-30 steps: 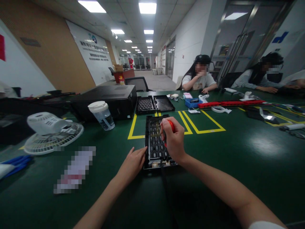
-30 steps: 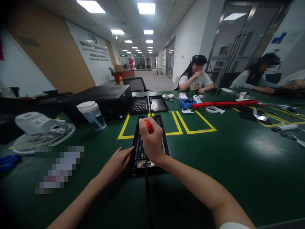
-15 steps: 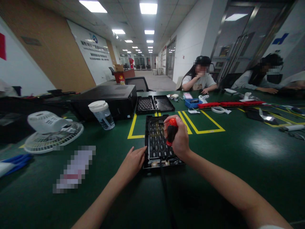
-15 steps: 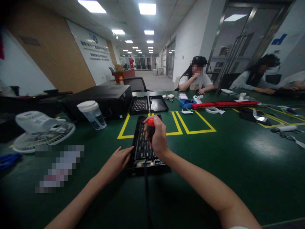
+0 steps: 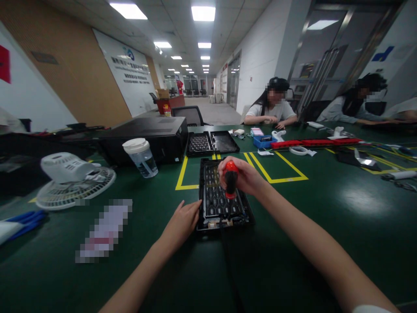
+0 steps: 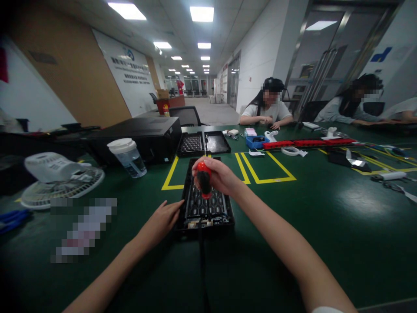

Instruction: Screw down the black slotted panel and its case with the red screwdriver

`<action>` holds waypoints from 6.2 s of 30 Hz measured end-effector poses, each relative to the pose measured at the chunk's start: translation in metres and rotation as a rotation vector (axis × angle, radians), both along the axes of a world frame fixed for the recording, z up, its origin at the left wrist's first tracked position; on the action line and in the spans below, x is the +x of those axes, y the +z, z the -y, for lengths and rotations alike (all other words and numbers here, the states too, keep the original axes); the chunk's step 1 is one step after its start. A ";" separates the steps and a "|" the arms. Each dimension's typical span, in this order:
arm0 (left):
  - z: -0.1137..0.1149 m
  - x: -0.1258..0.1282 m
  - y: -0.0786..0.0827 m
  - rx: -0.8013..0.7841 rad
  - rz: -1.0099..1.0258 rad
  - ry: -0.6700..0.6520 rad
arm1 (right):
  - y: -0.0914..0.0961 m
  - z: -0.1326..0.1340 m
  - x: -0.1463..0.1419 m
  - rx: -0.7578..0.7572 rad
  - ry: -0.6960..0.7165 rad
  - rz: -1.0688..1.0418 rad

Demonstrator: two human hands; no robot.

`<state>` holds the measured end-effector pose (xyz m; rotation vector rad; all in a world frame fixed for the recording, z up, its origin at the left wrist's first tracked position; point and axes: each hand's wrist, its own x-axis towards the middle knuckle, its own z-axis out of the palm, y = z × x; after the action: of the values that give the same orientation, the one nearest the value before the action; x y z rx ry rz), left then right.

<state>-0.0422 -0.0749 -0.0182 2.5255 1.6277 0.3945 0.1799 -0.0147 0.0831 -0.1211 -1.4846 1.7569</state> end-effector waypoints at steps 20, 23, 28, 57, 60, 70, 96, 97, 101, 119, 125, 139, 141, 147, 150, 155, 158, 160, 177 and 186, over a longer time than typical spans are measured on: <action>0.002 0.002 0.003 0.010 -0.010 -0.003 | -0.001 -0.030 -0.026 -0.044 0.669 0.029; 0.001 0.002 0.002 0.018 -0.005 -0.007 | -0.005 -0.031 -0.026 -0.041 0.738 -0.026; 0.001 0.002 0.002 0.013 -0.004 -0.009 | -0.011 -0.027 -0.030 -0.098 0.788 -0.072; 0.004 0.004 0.007 0.024 -0.014 -0.011 | -0.006 0.003 -0.031 0.002 0.247 0.018; 0.004 0.004 0.007 0.018 -0.018 -0.010 | -0.006 0.005 -0.031 0.018 0.218 -0.005; 0.004 0.004 0.007 0.014 -0.025 -0.012 | -0.005 0.005 -0.029 0.038 -0.006 -0.050; 0.003 0.003 0.004 0.007 -0.035 -0.008 | -0.003 0.041 -0.031 0.070 -0.581 -0.050; 0.003 0.003 0.004 0.009 -0.035 -0.009 | -0.004 0.042 -0.032 0.071 -0.600 -0.051; 0.002 0.003 0.001 0.021 -0.035 -0.006 | -0.004 0.047 -0.035 0.093 -0.680 -0.071; 0.003 0.004 0.003 0.002 -0.030 0.000 | -0.004 0.048 -0.031 0.033 -0.835 -0.106; 0.004 0.004 0.007 -0.005 -0.020 -0.006 | -0.004 0.045 -0.024 0.010 -0.642 -0.150; 0.003 0.004 0.005 0.021 -0.028 -0.013 | 0.008 -0.018 -0.012 0.166 0.334 -0.045; 0.003 0.004 0.005 0.027 -0.029 -0.010 | 0.007 -0.023 -0.020 0.137 0.403 -0.045; 0.003 0.003 0.005 0.032 -0.036 -0.022 | 0.007 -0.020 -0.035 -0.005 0.601 0.106; 0.003 0.003 0.004 0.041 -0.035 -0.016 | 0.009 -0.016 -0.034 0.030 0.673 0.098; 0.002 0.004 0.004 0.037 -0.026 -0.016 | 0.008 -0.011 -0.029 0.023 0.615 0.078; 0.002 0.004 0.005 0.025 -0.026 -0.014 | 0.006 -0.010 -0.028 0.027 0.519 0.035; 0.002 0.004 0.004 0.020 -0.028 -0.012 | 0.005 -0.010 -0.027 0.032 0.470 0.007; 0.000 0.001 -0.002 0.046 -0.027 -0.023 | 0.005 -0.003 -0.019 0.007 0.175 -0.028; 0.002 0.003 0.001 0.038 -0.038 -0.015 | 0.003 0.004 -0.017 0.022 0.111 -0.105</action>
<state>-0.0390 -0.0769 -0.0173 2.5866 1.6277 0.3819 0.1629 -0.0186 0.0858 0.0649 -1.4581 1.8063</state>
